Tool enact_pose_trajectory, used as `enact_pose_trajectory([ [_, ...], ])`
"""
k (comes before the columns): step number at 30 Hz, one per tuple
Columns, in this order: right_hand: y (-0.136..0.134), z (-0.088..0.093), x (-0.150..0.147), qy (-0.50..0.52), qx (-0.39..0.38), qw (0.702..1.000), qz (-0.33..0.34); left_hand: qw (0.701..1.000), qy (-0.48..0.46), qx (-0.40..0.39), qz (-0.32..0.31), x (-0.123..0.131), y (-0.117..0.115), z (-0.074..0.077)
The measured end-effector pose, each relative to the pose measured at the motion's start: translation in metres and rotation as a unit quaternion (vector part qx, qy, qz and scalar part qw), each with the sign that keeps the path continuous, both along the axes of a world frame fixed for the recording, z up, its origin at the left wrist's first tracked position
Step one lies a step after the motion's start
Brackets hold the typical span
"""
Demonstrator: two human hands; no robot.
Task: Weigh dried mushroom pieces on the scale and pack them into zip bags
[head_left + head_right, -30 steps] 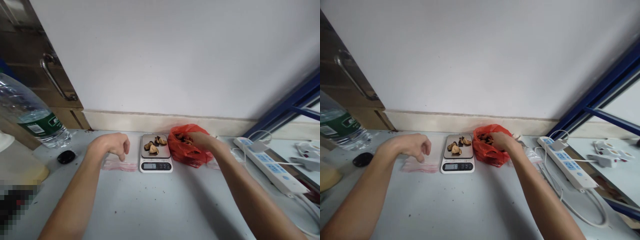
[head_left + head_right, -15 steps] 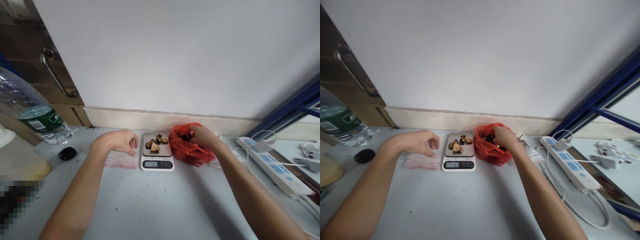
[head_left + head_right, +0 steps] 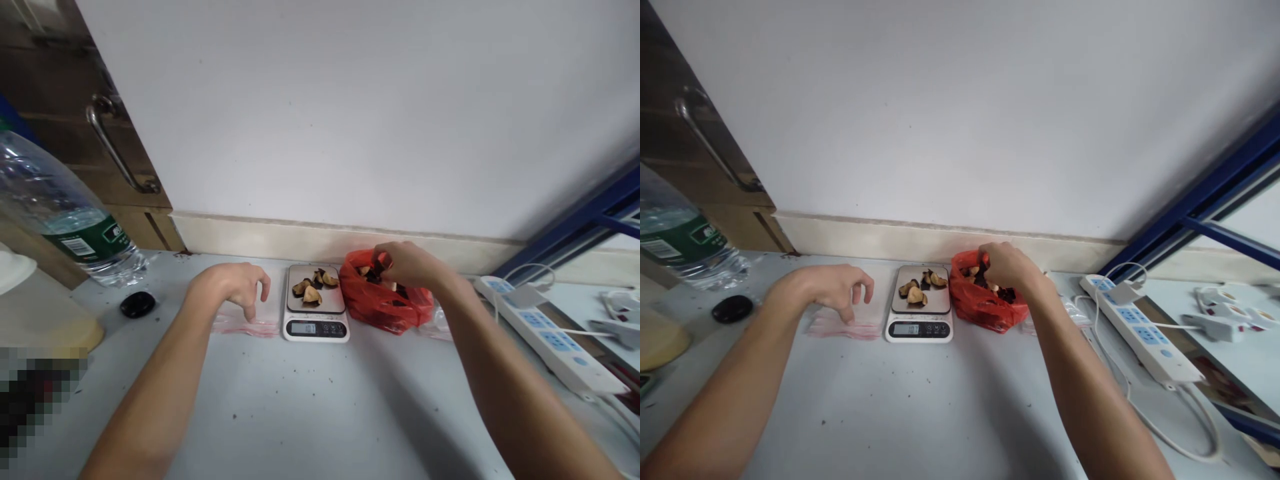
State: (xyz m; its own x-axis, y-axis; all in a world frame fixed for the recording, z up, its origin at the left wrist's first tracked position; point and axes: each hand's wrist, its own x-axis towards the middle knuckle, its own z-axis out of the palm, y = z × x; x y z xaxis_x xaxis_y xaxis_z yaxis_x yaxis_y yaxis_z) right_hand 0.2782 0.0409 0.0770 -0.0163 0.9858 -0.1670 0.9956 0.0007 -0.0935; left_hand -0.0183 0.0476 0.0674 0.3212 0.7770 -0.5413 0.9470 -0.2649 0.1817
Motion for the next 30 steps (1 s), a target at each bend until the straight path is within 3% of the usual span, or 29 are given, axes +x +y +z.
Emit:
enact_pose_trajectory([
  [6,0.002,-0.013,0.003,0.037,-0.02,0.998,0.048,1.0,0.01,0.0,0.001,0.003,-0.001,-0.001],
  [13,0.006,-0.016,0.005,0.018,-0.03,0.998,0.043,0.999,-0.012,0.03,0.007,-0.002,-0.005,0.011],
  [18,0.001,-0.009,-0.001,-0.005,0.006,1.0,0.022,0.998,-0.042,0.046,-0.006,-0.008,-0.006,0.012],
  [22,-0.008,0.008,-0.019,0.044,0.107,0.993,0.005,0.995,-0.072,0.069,-0.007,-0.013,-0.005,0.013],
  [25,-0.018,0.018,-0.04,0.202,0.146,0.967,0.06,0.984,-0.133,0.114,-0.013,-0.014,-0.006,0.02],
  [27,-0.023,0.019,-0.056,0.29,0.116,0.941,0.133,0.969,-0.194,0.154,-0.006,-0.013,-0.008,0.024],
  [30,-0.026,0.009,-0.079,0.342,0.057,0.909,0.232,0.929,-0.293,0.226,0.016,-0.009,-0.012,0.028],
])
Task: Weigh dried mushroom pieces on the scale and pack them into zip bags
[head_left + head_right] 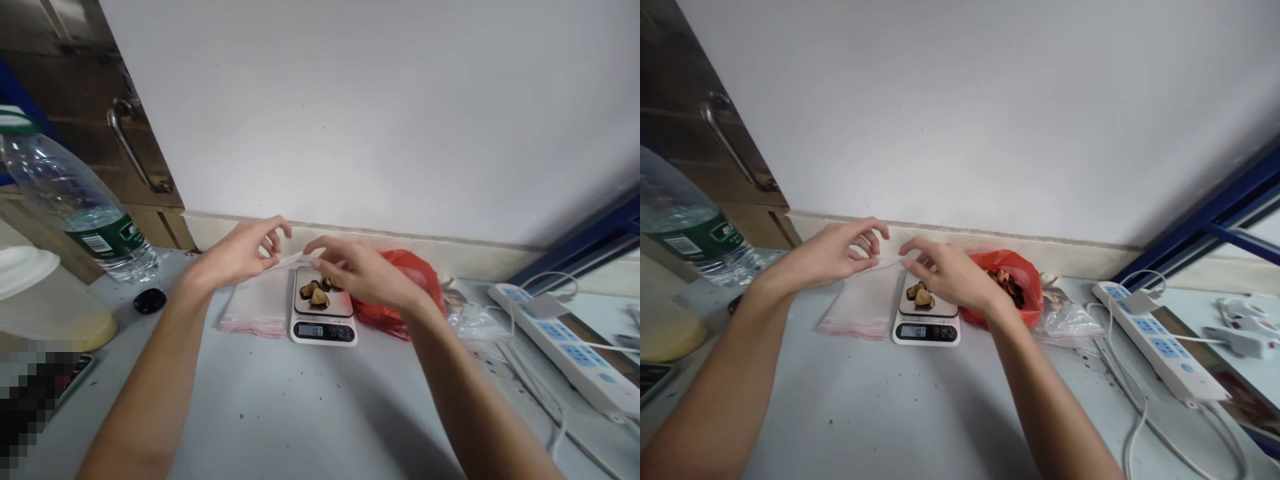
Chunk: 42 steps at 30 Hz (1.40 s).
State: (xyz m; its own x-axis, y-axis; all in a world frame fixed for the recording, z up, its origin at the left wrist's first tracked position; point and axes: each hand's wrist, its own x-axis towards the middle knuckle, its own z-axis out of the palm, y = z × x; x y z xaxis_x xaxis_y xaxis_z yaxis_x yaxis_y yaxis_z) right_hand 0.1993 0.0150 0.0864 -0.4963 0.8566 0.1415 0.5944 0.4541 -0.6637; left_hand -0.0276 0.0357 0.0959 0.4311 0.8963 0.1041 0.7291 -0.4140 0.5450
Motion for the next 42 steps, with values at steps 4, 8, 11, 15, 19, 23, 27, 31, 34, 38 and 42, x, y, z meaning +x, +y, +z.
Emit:
enact_pose_trajectory([
  [4,0.005,-0.018,-0.022,0.044,-0.007,0.999,0.032,0.994,-0.09,0.063,0.004,0.007,-0.004,0.0],
  [8,0.013,-0.031,-0.029,0.057,0.011,0.996,-0.068,0.978,-0.128,0.161,0.033,0.014,-0.007,-0.001],
  [11,0.019,-0.035,-0.028,0.108,0.023,0.983,-0.145,0.966,-0.167,0.195,0.028,0.017,-0.009,-0.001],
  [15,0.021,-0.033,-0.022,0.183,0.065,0.973,-0.124,0.986,-0.086,0.122,-0.07,0.015,-0.006,-0.004],
  [19,0.019,-0.03,-0.019,0.152,0.061,0.984,-0.07,0.992,0.021,0.05,-0.112,0.015,-0.001,-0.011],
  [23,0.017,-0.028,-0.016,0.134,0.039,0.989,-0.047,0.995,0.044,0.028,-0.086,0.018,0.002,-0.016],
  [27,0.015,-0.024,-0.008,0.111,-0.017,0.991,-0.079,0.996,0.08,0.034,-0.028,0.012,0.006,-0.014],
  [31,0.013,-0.023,-0.002,-0.09,-0.06,0.985,-0.135,0.992,0.123,-0.034,0.007,-0.001,0.013,-0.014],
  [34,0.012,-0.027,-0.006,-0.223,-0.104,0.965,-0.084,0.983,0.164,-0.087,0.011,-0.006,0.016,-0.017],
  [38,0.012,-0.032,-0.015,-0.285,-0.088,0.951,-0.085,0.968,0.209,-0.137,0.0,-0.003,0.016,-0.022],
  [42,0.014,-0.031,-0.018,-0.298,-0.077,0.947,-0.092,0.962,0.221,-0.158,-0.009,0.003,0.017,-0.027],
])
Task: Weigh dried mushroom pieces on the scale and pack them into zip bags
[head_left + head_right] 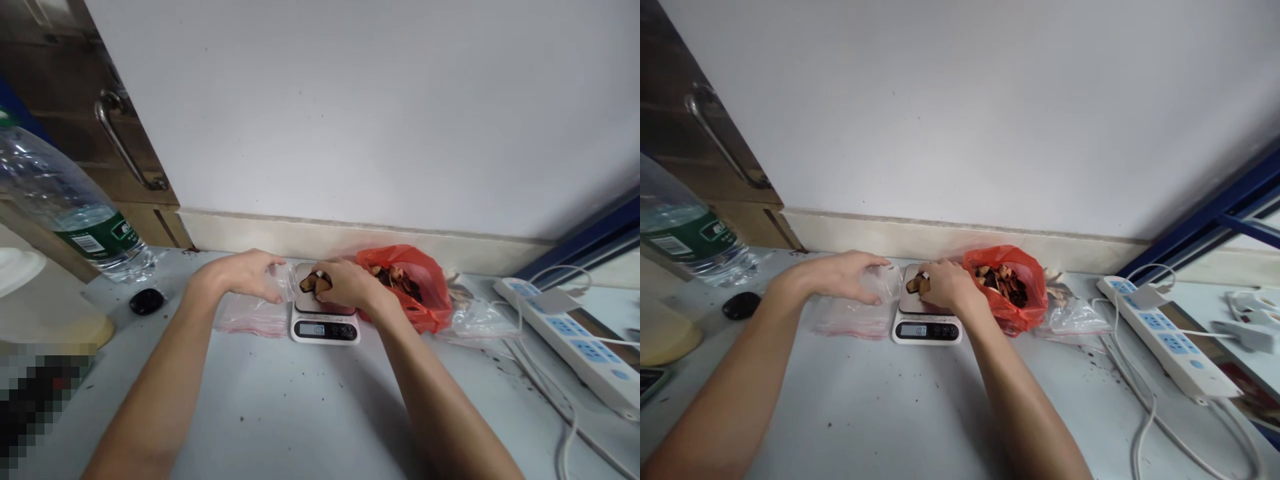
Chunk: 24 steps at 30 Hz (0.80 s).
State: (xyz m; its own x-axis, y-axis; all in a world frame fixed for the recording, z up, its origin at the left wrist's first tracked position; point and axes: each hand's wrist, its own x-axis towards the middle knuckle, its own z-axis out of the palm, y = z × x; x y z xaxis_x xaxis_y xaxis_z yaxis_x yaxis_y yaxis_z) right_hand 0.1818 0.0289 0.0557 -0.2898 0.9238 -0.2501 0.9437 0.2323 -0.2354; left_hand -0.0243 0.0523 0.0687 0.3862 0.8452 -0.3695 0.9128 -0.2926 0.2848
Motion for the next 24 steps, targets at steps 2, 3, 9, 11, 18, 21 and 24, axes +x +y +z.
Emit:
enact_pose_trajectory([
  [2,0.0,0.0,0.001,0.003,-0.011,1.0,-0.006,1.0,-0.008,-0.007,-0.009,0.003,0.001,-0.002],
  [3,0.001,0.0,0.002,0.006,-0.016,1.0,-0.009,1.0,-0.011,-0.011,-0.015,0.004,0.001,-0.003],
  [9,0.007,-0.008,0.003,0.046,-0.005,0.999,0.006,0.999,-0.017,-0.014,-0.026,0.006,0.003,-0.004],
  [11,0.011,-0.013,0.005,0.048,0.013,0.999,0.011,0.999,-0.015,-0.013,-0.03,0.005,0.003,-0.005],
  [18,0.018,-0.013,0.018,0.075,-0.012,0.997,0.011,1.0,0.006,0.004,-0.01,0.005,-0.001,0.0],
  [21,0.013,-0.002,0.022,0.106,-0.03,0.994,0.002,1.0,-0.003,0.012,-0.017,0.006,-0.003,0.004],
  [24,0.005,0.011,0.024,0.146,-0.026,0.989,0.027,0.999,-0.037,0.013,-0.028,0.006,-0.004,0.005],
])
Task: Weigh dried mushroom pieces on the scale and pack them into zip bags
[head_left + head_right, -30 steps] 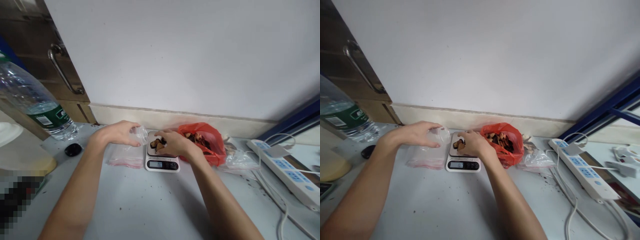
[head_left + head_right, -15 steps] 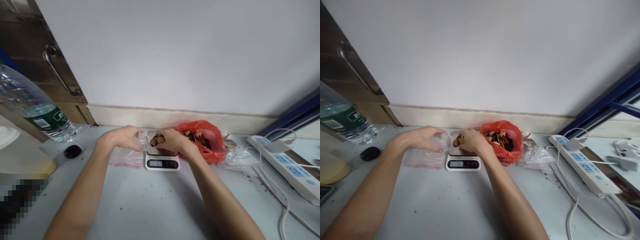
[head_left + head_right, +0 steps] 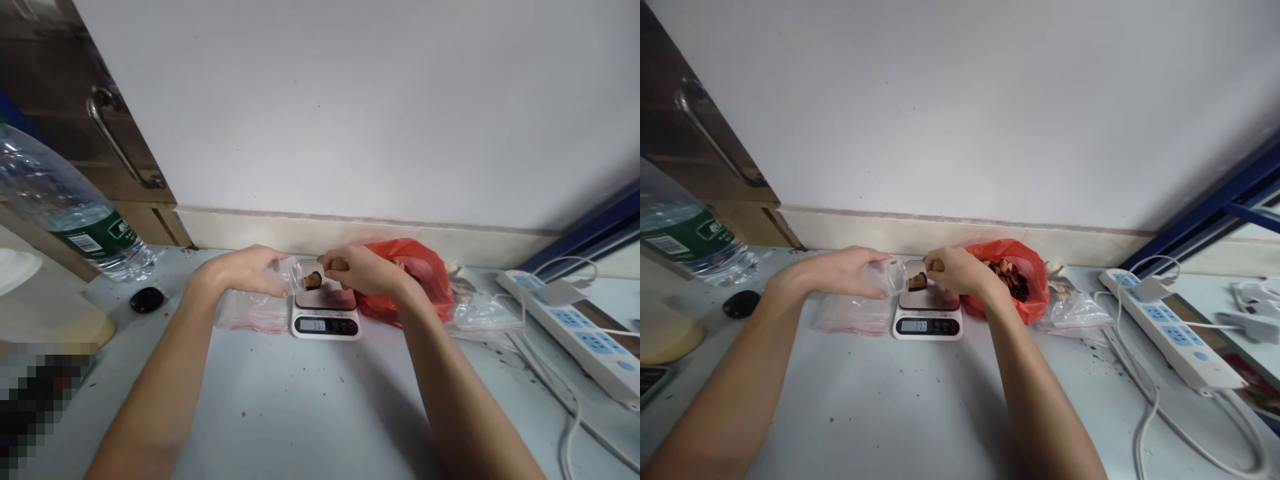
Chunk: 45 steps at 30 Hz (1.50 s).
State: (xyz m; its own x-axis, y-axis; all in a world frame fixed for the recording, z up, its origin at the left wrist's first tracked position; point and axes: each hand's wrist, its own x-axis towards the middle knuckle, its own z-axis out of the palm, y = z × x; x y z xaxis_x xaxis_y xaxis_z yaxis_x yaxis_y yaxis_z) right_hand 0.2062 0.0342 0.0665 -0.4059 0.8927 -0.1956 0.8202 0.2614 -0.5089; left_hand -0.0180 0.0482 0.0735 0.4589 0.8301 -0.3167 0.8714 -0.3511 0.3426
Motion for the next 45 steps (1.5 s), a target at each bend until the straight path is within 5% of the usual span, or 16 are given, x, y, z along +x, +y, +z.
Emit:
enact_pose_trajectory([
  [8,-0.014,0.012,-0.004,0.023,0.017,0.988,0.153,0.988,-0.122,-0.014,-0.093,0.007,0.002,-0.006],
  [23,-0.004,-0.003,-0.005,0.287,0.077,0.952,0.081,0.991,-0.133,-0.008,-0.032,-0.008,0.003,0.001],
  [28,0.006,-0.014,-0.007,0.165,0.146,0.976,0.006,0.993,-0.12,-0.004,0.011,-0.021,0.002,0.006],
  [34,0.014,-0.031,-0.015,0.007,0.067,0.995,0.073,0.998,-0.055,-0.011,0.036,-0.021,0.0,0.007],
  [42,0.005,-0.015,-0.01,0.244,0.149,0.956,0.062,0.995,-0.102,-0.01,-0.013,-0.013,0.004,0.0],
  [45,0.0,-0.009,-0.003,0.226,0.191,0.95,0.095,0.988,-0.152,-0.015,-0.032,-0.013,0.001,0.006],
])
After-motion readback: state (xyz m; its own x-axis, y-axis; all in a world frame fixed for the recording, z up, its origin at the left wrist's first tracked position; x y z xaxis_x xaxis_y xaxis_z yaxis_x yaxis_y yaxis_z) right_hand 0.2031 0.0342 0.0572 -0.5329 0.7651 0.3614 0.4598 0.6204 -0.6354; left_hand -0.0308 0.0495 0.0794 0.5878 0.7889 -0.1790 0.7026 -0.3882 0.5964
